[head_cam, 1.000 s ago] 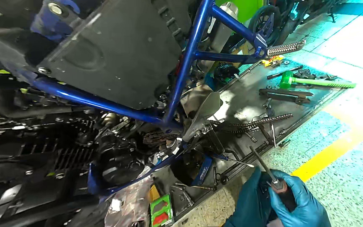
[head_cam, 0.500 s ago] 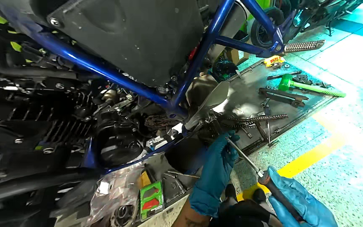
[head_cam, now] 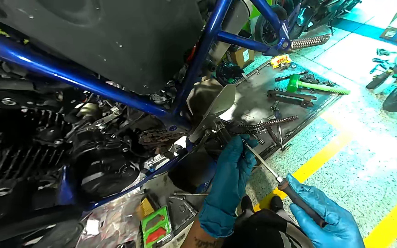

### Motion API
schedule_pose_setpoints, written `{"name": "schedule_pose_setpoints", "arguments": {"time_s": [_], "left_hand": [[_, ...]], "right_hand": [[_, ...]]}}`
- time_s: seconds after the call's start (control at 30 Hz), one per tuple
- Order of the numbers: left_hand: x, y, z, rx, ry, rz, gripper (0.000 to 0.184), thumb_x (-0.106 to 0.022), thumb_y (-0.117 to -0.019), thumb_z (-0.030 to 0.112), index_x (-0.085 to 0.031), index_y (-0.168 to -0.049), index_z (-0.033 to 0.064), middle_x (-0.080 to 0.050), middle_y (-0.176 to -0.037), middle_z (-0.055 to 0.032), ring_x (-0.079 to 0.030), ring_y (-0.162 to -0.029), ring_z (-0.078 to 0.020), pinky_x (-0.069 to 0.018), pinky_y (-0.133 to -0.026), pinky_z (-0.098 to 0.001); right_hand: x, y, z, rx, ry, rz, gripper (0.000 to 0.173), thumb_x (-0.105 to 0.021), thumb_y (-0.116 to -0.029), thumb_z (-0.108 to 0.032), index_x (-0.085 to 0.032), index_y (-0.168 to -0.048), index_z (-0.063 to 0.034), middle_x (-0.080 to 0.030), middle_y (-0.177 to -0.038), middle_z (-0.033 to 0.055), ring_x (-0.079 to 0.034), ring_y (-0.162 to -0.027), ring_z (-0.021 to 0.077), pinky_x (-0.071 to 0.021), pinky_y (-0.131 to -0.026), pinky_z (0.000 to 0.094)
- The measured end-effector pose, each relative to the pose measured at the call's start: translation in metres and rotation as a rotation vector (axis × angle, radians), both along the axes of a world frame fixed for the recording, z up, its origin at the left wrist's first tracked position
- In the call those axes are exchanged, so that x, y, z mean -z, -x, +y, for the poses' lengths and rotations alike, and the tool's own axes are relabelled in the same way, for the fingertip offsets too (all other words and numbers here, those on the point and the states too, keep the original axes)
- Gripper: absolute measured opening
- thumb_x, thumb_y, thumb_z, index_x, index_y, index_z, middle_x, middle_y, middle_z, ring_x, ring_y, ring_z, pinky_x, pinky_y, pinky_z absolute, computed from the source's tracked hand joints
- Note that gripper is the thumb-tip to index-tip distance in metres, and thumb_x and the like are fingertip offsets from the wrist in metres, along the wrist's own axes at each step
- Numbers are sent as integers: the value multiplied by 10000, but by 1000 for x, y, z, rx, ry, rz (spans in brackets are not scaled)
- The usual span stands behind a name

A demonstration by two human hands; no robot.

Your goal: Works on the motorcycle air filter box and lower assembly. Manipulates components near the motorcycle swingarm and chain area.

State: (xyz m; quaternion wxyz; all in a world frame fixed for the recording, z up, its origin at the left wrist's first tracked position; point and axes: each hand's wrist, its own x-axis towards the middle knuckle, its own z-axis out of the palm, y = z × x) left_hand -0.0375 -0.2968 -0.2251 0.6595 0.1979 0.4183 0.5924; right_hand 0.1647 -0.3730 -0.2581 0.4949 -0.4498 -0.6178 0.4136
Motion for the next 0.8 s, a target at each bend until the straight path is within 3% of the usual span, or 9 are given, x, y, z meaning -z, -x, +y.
{"name": "schedule_pose_setpoints", "arguments": {"time_s": [0.07, 0.1, 0.2, 0.27, 0.33, 0.43, 0.5, 0.63, 0.8], "left_hand": [[-1, 8, -4, 38, -92, 153, 314, -344, -1112, 197, -634, -1142, 78, -688, -965, -34, -648, -745, -61, -558, -660, -181], [1, 12, -5, 50, -147, 216, 296, -364, -1105, 185, -634, -1127, 67, -697, -927, -26, -670, -767, -69, -576, -681, -210], [7, 11, -1, 105, -265, 302, 272, -366, -1101, 183, -626, -1116, 103, -647, -834, 59, -621, -723, -15, -540, -668, -168], [9, 7, 3, 120, -255, 185, 255, -389, -1095, 180, -638, -1120, 133, -686, -852, 67, -652, -744, -23, -560, -682, -172], [16, 10, 6, 145, -228, 35, 259, -384, -1106, 164, -630, -1171, 120, -715, -955, 27, -699, -847, -74, -598, -761, -207], [14, 4, 10, 134, -181, -32, 341, -330, -1103, 157, -670, -1089, 147, -728, -948, 34, -697, -806, -50, -589, -700, -175], [21, 6, 14, 148, -209, -109, 328, -362, -1105, 185, -686, -1083, 132, -710, -946, 18, -683, -773, -51, -577, -653, -170], [18, 15, 23, 99, -121, -231, 483, -205, -1116, 265, -676, -1046, 180, -685, -829, 47, -633, -670, -32, -559, -648, -188], [-26, 22, 35, -6, -258, -129, 413, -269, -1106, 173, -670, -1009, 155, -701, -822, 47, -680, -740, -50, -583, -665, -202]], "right_hand": [[-7, 1, 0, -75, 200, 174, 425, -672, -897, 8, -663, -1322, 19, -713, -1268, 100, -701, -1063, 76, -590, -916, 241], [-9, 1, 1, -105, 320, 271, 435, -654, -909, 11, -654, -1343, -3, -723, -1243, 79, -719, -912, 73, -618, -768, 248], [-3, -1, 3, -170, 513, 518, 460, -602, -918, -1, -640, -1375, -27, -734, -1173, 107, -669, -703, 116, -563, -579, 285], [-1, 6, -1, -114, 405, 489, 428, -605, -916, 31, -638, -1343, 33, -717, -1213, 128, -675, -789, 83, -567, -680, 252], [2, 16, -8, 25, 130, 190, 390, -646, -900, 32, -682, -1289, 42, -710, -1257, 167, -709, -1045, 147, -580, -913, 317], [16, 33, -11, 200, -115, -56, 336, -682, -904, -42, -731, -1234, -4, -738, -1188, 171, -723, -1086, 241, -606, -922, 386], [11, 37, -9, 151, 11, 92, 370, -673, -876, 11, -701, -1243, 57, -710, -1246, 197, -694, -1149, 244, -555, -1021, 380], [2, 40, 4, -9, 153, 370, 537, -636, -866, -10, -480, -1348, 166, -570, -1365, 252, -630, -1170, 201, -539, -969, 360], [-18, 61, 9, 159, -217, 66, 343, -682, -930, -128, -645, -1259, -38, -684, -1267, 138, -628, -1248, 204, -530, -1067, 374]]}}
